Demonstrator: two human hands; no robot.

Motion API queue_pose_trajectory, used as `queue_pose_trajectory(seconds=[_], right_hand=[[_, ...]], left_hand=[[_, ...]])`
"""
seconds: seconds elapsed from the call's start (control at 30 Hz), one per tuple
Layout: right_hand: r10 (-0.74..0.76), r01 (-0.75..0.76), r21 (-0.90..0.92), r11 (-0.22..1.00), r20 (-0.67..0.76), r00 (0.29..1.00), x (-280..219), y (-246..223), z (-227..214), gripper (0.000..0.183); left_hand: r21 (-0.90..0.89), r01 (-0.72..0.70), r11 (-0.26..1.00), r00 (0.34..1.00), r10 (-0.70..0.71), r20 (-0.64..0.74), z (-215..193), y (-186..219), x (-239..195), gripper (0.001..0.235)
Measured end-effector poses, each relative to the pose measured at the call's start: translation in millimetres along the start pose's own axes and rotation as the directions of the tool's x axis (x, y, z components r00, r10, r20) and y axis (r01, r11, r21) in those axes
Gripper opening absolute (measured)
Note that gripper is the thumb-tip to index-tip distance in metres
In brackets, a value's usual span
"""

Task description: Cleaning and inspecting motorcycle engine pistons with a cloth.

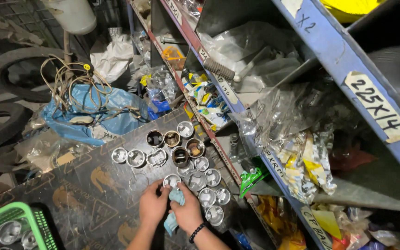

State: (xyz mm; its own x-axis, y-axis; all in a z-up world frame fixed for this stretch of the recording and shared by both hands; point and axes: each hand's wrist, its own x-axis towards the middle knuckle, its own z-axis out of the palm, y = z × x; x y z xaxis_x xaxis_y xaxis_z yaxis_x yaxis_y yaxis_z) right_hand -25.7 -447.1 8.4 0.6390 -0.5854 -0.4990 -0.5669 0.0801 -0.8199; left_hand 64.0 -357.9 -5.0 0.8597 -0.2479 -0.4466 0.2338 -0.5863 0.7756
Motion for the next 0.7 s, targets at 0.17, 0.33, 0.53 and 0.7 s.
queue_pose_trajectory(seconds=[0.17, 0.33, 0.53, 0.7], right_hand=[[-0.108, 0.111, -0.109, 0.988, 0.030, 0.994, 0.8, 4.7, 10.0, 0.061], [-0.284, 0.295, -0.261, 0.919, 0.079, 0.956, 1.8, -7.6, 26.7, 0.059], [-0.381, 0.405, -0.251, 0.879, 0.138, 0.914, -0.2, -30.1, 50.1, 0.056], [-0.402, 0.448, -0.274, 0.851, 0.209, 0.891, -11.5, -38.2, 67.5, 0.056]], left_hand=[[0.029, 0.109, 0.994, 0.993, -0.107, -0.050, -4.3, -9.7, 3.7, 0.035], [-0.036, 0.064, 0.997, 0.974, -0.070, -0.215, -24.1, -8.8, 0.9, 0.031], [-0.050, 0.072, 0.996, 0.949, -0.084, -0.304, -41.0, -33.0, 12.9, 0.031], [-0.009, 0.076, 0.997, 0.926, -0.074, -0.371, -58.8, -52.6, 10.1, 0.029]])
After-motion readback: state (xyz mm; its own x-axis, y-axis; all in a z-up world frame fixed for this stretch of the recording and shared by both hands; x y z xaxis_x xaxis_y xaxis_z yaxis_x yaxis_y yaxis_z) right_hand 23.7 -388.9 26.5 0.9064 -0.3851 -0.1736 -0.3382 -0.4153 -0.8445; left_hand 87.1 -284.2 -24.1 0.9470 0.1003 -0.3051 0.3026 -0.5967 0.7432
